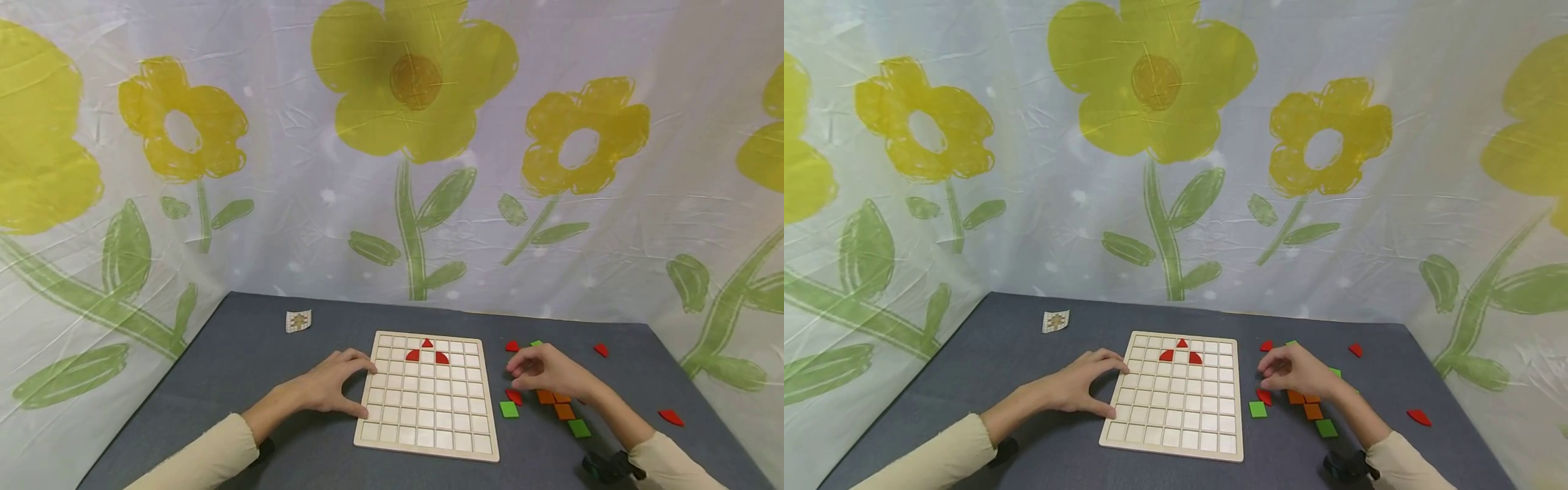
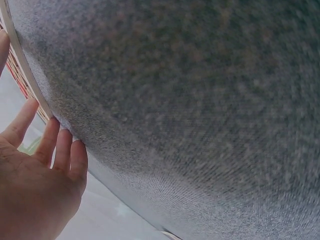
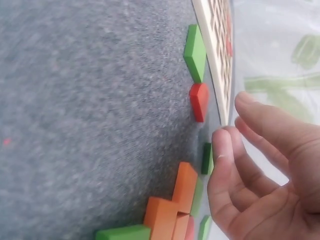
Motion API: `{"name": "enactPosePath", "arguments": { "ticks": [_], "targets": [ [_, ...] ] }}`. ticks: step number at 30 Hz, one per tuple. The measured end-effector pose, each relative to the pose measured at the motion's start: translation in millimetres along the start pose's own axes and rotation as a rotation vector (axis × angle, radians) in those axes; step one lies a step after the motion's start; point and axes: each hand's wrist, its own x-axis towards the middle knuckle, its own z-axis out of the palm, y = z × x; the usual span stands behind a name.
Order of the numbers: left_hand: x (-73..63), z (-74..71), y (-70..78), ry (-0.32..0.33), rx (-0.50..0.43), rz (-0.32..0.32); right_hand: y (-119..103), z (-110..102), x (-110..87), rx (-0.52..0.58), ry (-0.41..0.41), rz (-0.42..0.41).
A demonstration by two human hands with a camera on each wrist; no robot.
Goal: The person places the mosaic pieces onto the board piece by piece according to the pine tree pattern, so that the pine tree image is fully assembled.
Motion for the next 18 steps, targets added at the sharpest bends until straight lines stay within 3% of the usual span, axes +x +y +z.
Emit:
{"name": "enactPosePath", "arguments": {
  "ticks": [6,18],
  "targets": [
    [-0.6,-0.3,0.9,-0.004,-0.002,-0.007,0.8,0.2,-5.8,0.03,0.001,0.022],
    [-0.4,-0.5,0.3,0.0,-0.002,-0.002,2.0,2.2,-17.0,0.042,-0.011,-0.028]
  ]
}}
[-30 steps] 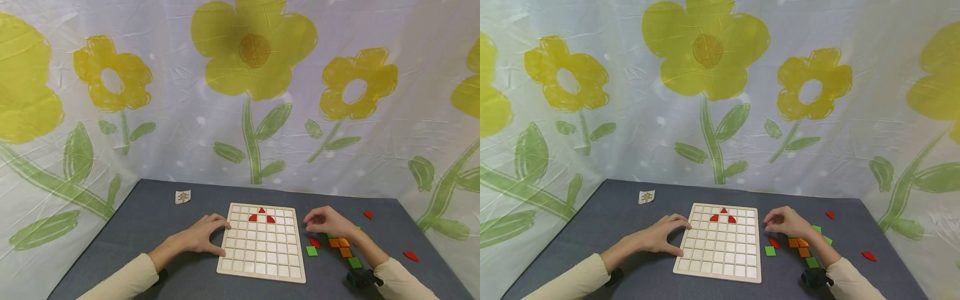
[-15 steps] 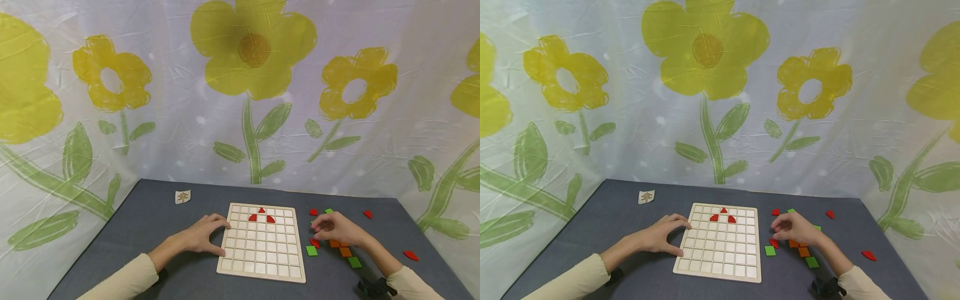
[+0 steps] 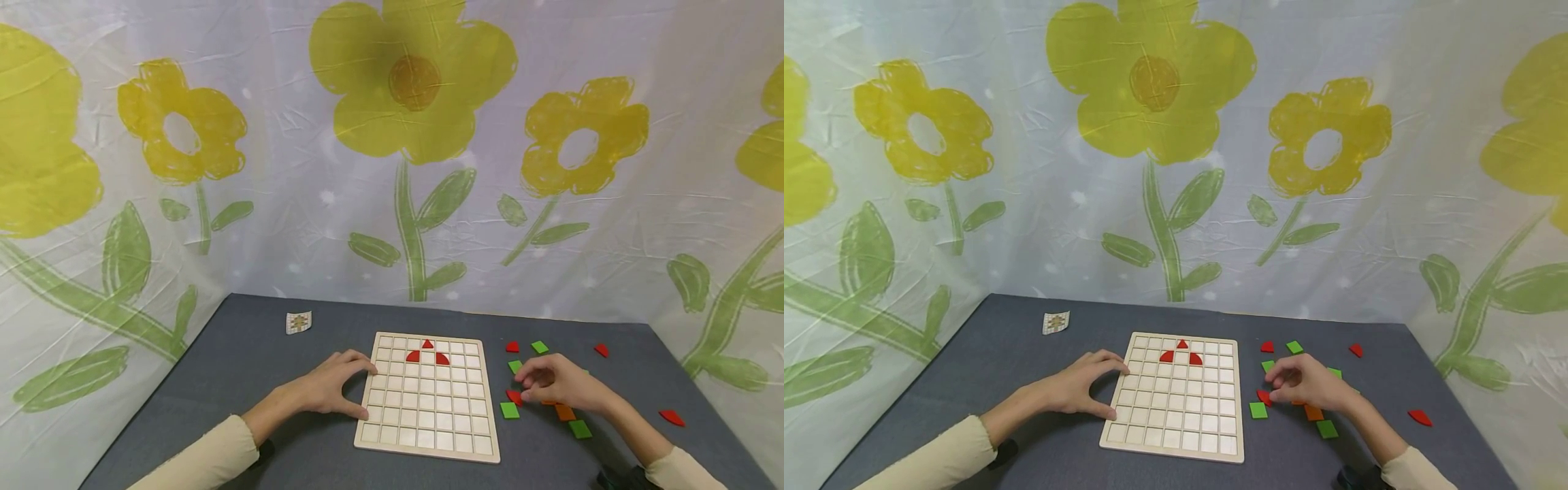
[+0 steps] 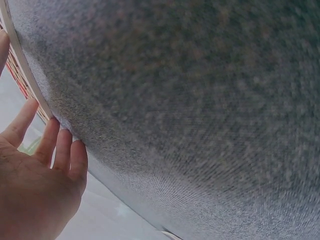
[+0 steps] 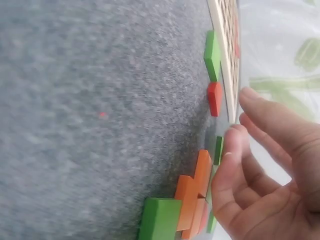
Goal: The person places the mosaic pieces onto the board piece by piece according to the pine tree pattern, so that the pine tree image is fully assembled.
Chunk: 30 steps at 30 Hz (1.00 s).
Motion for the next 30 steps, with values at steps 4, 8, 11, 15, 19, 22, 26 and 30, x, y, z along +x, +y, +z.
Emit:
{"name": "enactPosePath", "arguments": {
  "ticks": [4,8,11,15,19,22,26,30],
  "targets": [
    [-0.3,0.5,-1.1,0.0,0.004,0.003,2.0,5.4,-2.6,0.011,-0.014,-0.046],
    [-0.4,0.7,-1.3,-0.002,0.009,0.004,2.2,12.3,-4.9,0.018,-0.016,-0.041],
    [-0.2,0.6,-1.3,-0.001,0.009,0.006,0.4,17.2,-5.4,0.0,0.0,-0.038],
    [0.4,0.8,-1.8,0.0,0.005,0.008,-2.7,24.0,-4.9,-0.038,0.024,-0.047],
    [0.1,1.6,-2.5,0.0,0.006,0.006,-4.4,31.1,-3.8,-0.079,0.04,-0.04],
    [-0.4,1.6,-2.4,0.0,0.005,0.005,-6.1,34.8,-3.3,-0.111,0.04,-0.003],
    [0.2,1.4,-2.5,-0.002,-0.005,0.006,-9.5,36.6,-2.8,-0.151,0.046,0.059],
    [0.3,1.2,-2.8,0.0,-0.008,0.006,-12.2,37.4,-1.4,-0.169,0.049,0.092]
  ]
}}
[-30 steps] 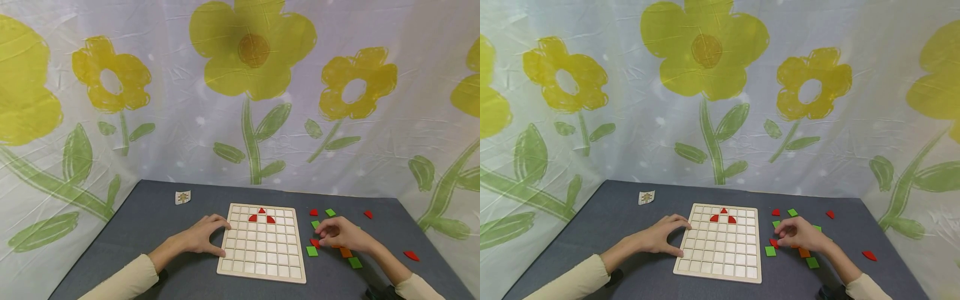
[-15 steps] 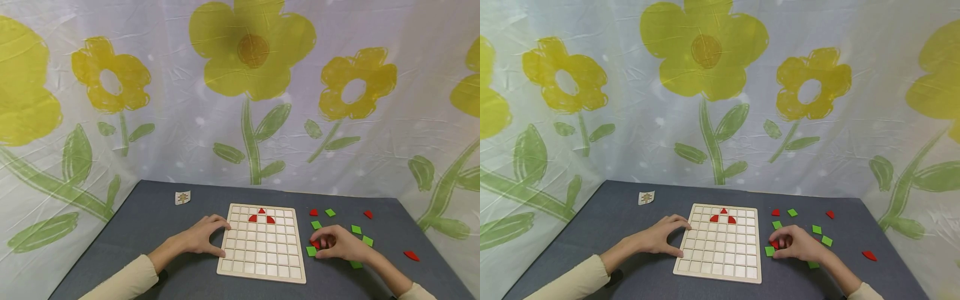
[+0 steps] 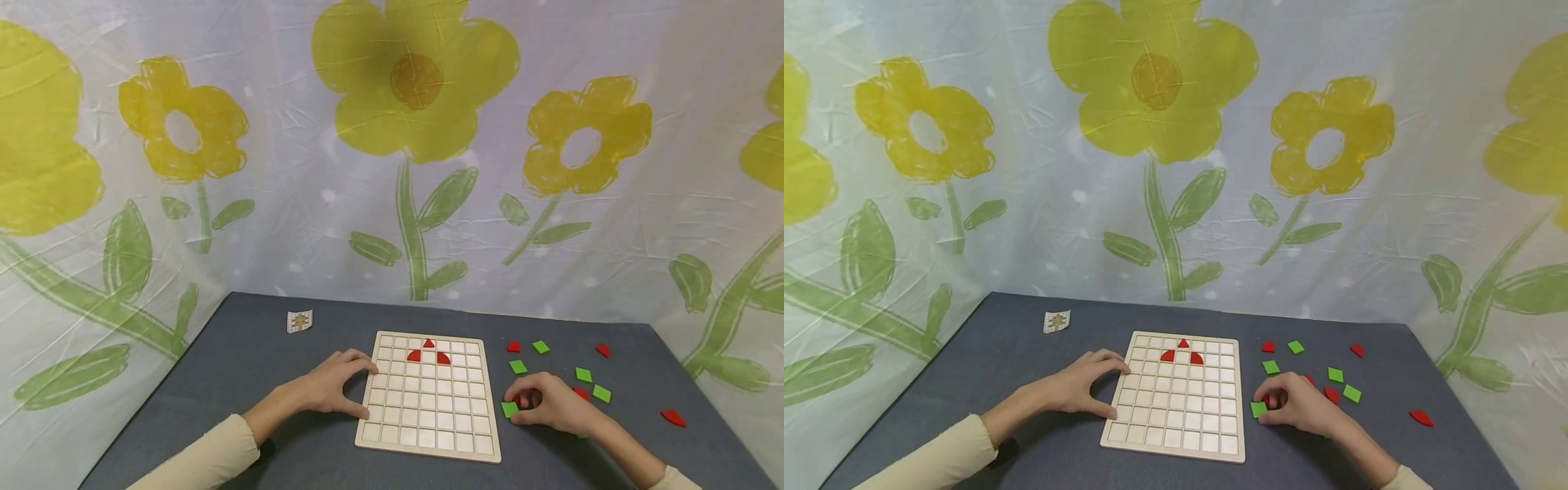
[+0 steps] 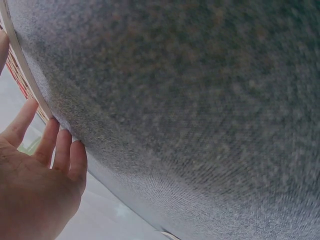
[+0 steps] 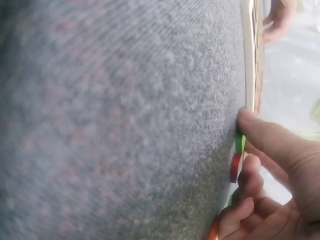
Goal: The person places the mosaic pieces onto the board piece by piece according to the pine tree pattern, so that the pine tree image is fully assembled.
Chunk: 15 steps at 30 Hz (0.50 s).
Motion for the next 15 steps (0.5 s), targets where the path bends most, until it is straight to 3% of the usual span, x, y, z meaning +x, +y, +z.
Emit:
{"name": "enactPosePath", "arguments": {
  "ticks": [15],
  "targets": [
    [0.0,-0.1,-0.4,-0.004,0.003,-0.001,-3.0,1.6,1.3,0.052,0.002,-0.019]
  ]
}}
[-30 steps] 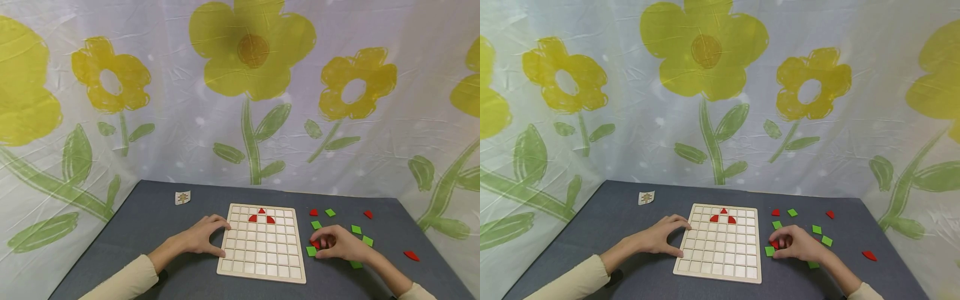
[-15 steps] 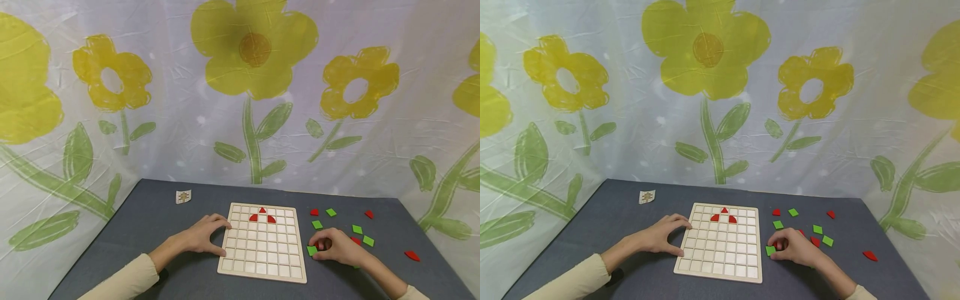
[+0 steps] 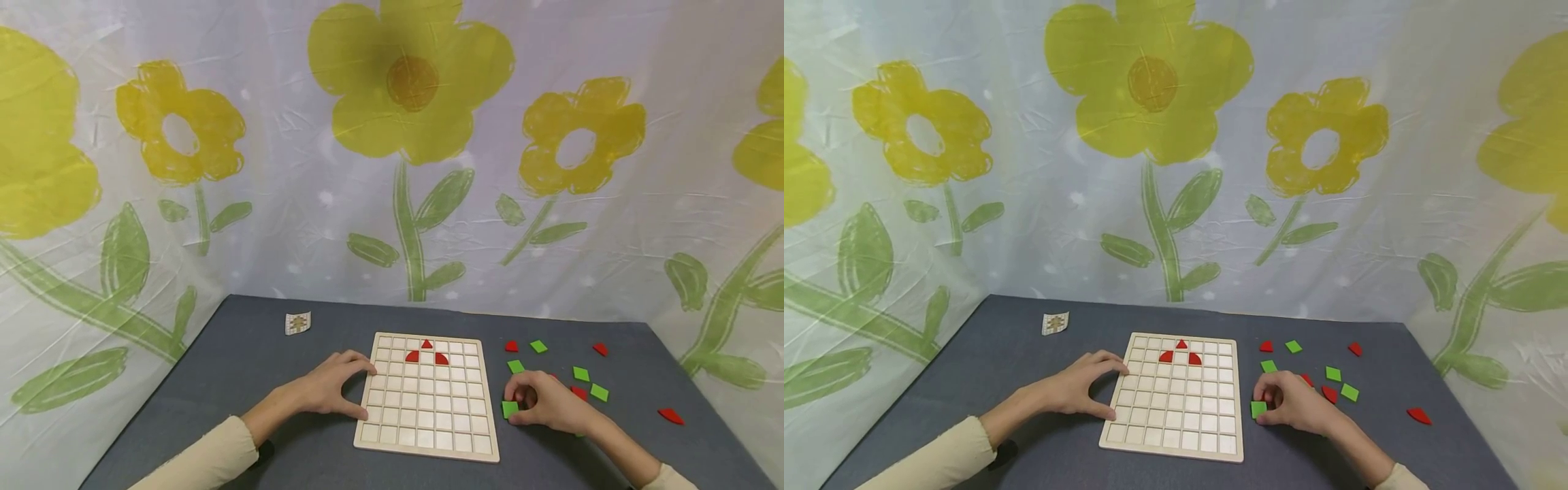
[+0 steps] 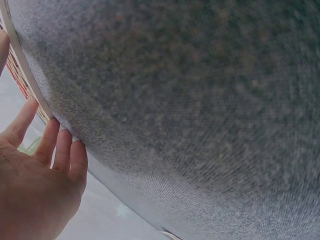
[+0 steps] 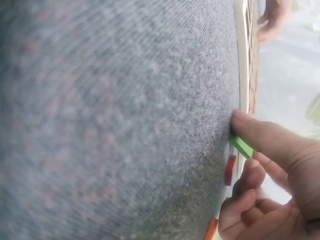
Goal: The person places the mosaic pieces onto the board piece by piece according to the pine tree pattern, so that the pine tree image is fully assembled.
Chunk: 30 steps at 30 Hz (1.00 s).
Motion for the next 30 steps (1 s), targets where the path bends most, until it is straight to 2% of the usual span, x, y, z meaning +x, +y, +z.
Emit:
{"name": "enactPosePath", "arguments": {
  "ticks": [4,12,17,26,30],
  "targets": [
    [-1.0,0.8,0.0,0.0,-0.003,-0.004,0.3,1.0,0.7,0.007,-0.013,-0.01],
    [-0.5,2.5,-0.9,0.001,0.001,-0.006,-0.3,-0.2,2.1,0.027,-0.054,-0.082],
    [-0.7,2.2,-0.6,0.001,-0.001,-0.007,-1.2,-5.6,3.4,0.028,-0.034,-0.105],
    [0.7,1.5,-1.7,0.003,0.005,0.005,-4.8,-12.1,8.7,0.076,-0.027,-0.075],
    [0.6,0.9,-1.1,0.004,0.004,0.01,-6.5,-12.4,12.9,0.075,-0.01,-0.103]
  ]
}}
